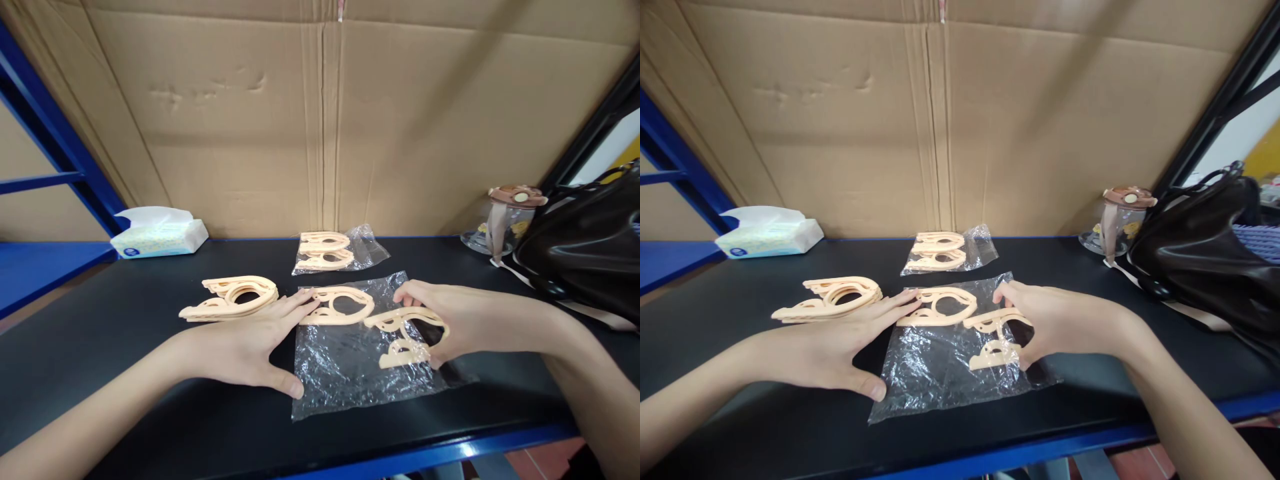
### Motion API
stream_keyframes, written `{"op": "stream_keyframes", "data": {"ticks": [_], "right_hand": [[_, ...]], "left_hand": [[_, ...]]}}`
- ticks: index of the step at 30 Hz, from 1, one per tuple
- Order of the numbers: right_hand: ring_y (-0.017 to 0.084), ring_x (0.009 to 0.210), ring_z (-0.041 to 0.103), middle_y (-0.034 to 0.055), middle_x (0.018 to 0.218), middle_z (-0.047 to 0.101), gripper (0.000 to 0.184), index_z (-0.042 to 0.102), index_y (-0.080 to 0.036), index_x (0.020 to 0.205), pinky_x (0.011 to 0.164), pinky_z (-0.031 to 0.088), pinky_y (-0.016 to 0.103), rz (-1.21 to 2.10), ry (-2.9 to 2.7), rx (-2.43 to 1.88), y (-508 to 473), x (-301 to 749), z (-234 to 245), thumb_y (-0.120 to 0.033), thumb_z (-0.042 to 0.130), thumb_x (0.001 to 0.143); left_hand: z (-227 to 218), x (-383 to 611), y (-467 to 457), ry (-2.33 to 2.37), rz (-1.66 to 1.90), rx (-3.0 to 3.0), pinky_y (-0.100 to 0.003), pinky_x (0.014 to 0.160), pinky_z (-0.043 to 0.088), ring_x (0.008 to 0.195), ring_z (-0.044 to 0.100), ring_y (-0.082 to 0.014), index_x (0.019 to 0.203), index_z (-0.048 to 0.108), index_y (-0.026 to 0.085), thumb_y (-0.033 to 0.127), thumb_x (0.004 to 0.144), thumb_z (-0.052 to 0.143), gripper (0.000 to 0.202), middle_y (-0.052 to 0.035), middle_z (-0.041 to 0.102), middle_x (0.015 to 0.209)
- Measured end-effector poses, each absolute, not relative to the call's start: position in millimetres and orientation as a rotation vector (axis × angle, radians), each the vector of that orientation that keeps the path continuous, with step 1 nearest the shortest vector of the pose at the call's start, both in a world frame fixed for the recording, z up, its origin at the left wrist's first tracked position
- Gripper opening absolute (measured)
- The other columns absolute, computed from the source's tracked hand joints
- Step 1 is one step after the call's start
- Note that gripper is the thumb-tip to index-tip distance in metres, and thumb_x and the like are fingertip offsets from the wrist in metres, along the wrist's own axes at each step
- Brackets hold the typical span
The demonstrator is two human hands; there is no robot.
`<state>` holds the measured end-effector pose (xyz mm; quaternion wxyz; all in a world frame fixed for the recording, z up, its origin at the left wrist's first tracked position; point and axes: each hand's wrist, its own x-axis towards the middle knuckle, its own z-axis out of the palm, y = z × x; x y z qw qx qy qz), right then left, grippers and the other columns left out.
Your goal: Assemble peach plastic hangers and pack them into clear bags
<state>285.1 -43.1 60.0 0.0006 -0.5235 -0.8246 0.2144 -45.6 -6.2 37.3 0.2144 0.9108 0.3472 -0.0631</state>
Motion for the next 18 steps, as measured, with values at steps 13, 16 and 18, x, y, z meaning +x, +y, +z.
{"op": "stream_keyframes", "data": {"ticks": [13, 16, 18], "right_hand": [[0.020, 0.083, 0.057, -0.0007, 0.094, 0.060, 0.059, 0.050, -0.027, 0.114, 0.065, 0.042, 0.027, 0.753, -2.582, -1.652, -36.4, 290.1, 56.2, -0.029, 0.073, 0.060], [0.019, 0.078, 0.056, -0.0005, 0.088, 0.060, 0.053, 0.050, -0.026, 0.113, 0.063, 0.042, 0.027, 0.802, -2.596, -1.610, -34.8, 288.0, 55.8, -0.029, 0.070, 0.064], [0.018, 0.077, 0.056, -0.0013, 0.086, 0.060, 0.054, 0.049, -0.027, 0.114, 0.062, 0.042, 0.027, 0.832, -2.605, -1.570, -36.3, 279.3, 56.1, -0.033, 0.071, 0.065]], "left_hand": [[37.5, -45.5, -6.4, 0.973, -0.198, 2.534, -0.046, 0.114, 0.021, 0.143, 0.008, -0.0317, 0.151, 0.006, 0.029, 0.072, 0.075, 0.056, 0.100, -0.0068, -0.002, 0.157], [37.1, -45.9, -6.3, 0.983, -0.225, 2.528, -0.046, 0.114, 0.019, 0.144, 0.006, -0.0304, 0.150, 0.005, 0.030, 0.073, 0.075, 0.055, 0.100, -0.0055, -0.004, 0.157], [37.4, -45.8, -6.6, 0.983, -0.217, 2.532, -0.046, 0.114, 0.020, 0.144, 0.008, -0.0311, 0.150, 0.004, 0.029, 0.072, 0.075, 0.055, 0.101, -0.0061, -0.003, 0.157]]}}
